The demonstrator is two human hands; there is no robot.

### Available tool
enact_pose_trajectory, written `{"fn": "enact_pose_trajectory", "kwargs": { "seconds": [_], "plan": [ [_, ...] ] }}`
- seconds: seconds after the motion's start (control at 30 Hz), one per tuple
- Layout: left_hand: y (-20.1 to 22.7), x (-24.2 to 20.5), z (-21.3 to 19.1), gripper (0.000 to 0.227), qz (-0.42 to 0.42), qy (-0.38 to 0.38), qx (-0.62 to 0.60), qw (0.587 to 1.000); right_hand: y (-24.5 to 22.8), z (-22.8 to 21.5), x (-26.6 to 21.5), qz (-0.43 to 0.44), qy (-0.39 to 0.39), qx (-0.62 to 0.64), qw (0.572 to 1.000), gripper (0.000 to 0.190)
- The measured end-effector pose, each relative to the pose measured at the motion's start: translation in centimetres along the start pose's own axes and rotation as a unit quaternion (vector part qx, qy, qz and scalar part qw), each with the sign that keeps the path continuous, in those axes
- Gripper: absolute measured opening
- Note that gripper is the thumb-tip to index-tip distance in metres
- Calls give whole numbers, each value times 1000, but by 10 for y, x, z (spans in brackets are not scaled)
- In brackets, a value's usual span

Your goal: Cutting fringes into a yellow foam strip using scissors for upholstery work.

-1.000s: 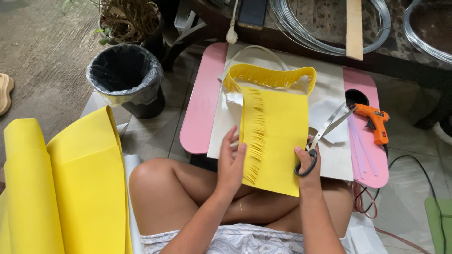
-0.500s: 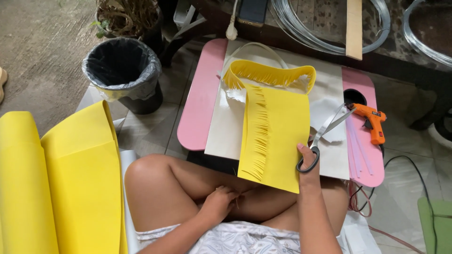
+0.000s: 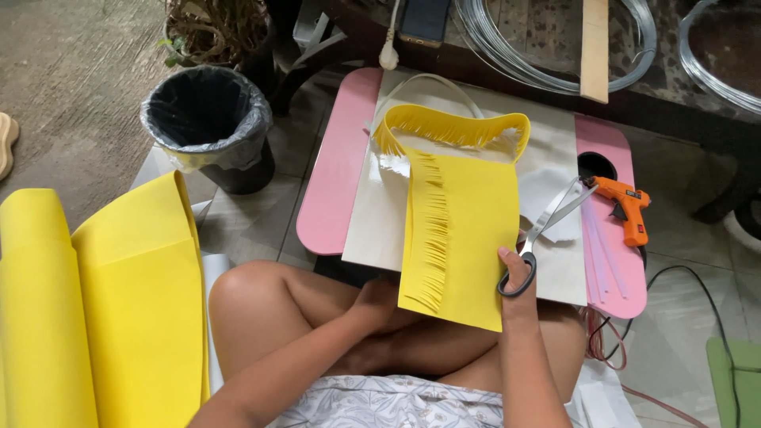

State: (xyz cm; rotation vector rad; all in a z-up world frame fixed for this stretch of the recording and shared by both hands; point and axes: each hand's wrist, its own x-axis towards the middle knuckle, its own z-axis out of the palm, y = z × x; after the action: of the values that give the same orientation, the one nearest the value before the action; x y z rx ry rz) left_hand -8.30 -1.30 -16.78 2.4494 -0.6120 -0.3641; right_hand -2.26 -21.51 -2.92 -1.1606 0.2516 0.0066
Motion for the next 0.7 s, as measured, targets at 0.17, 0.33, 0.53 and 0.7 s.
{"fn": "enact_pose_trajectory", "kwargs": {
  "seconds": [0.17, 0.33, 0.53, 0.7],
  "plan": [
    [9, 35, -15, 18, -42, -2, -27, 999, 13, -23, 10, 5, 3, -10, 1000, 37],
    [28, 76, -47, 17, -82, 5, -48, 996, 16, -30, 12, 13, -14, -25, 999, 32],
    [49, 96, -82, 17, -133, 5, -74, 988, -10, 10, -6, 49, 68, -21, 996, 47],
    [77, 83, -109, 18, -186, 1, -104, 977, -4, 3, 0, 53, 61, 2, 997, 50]
  ]
}}
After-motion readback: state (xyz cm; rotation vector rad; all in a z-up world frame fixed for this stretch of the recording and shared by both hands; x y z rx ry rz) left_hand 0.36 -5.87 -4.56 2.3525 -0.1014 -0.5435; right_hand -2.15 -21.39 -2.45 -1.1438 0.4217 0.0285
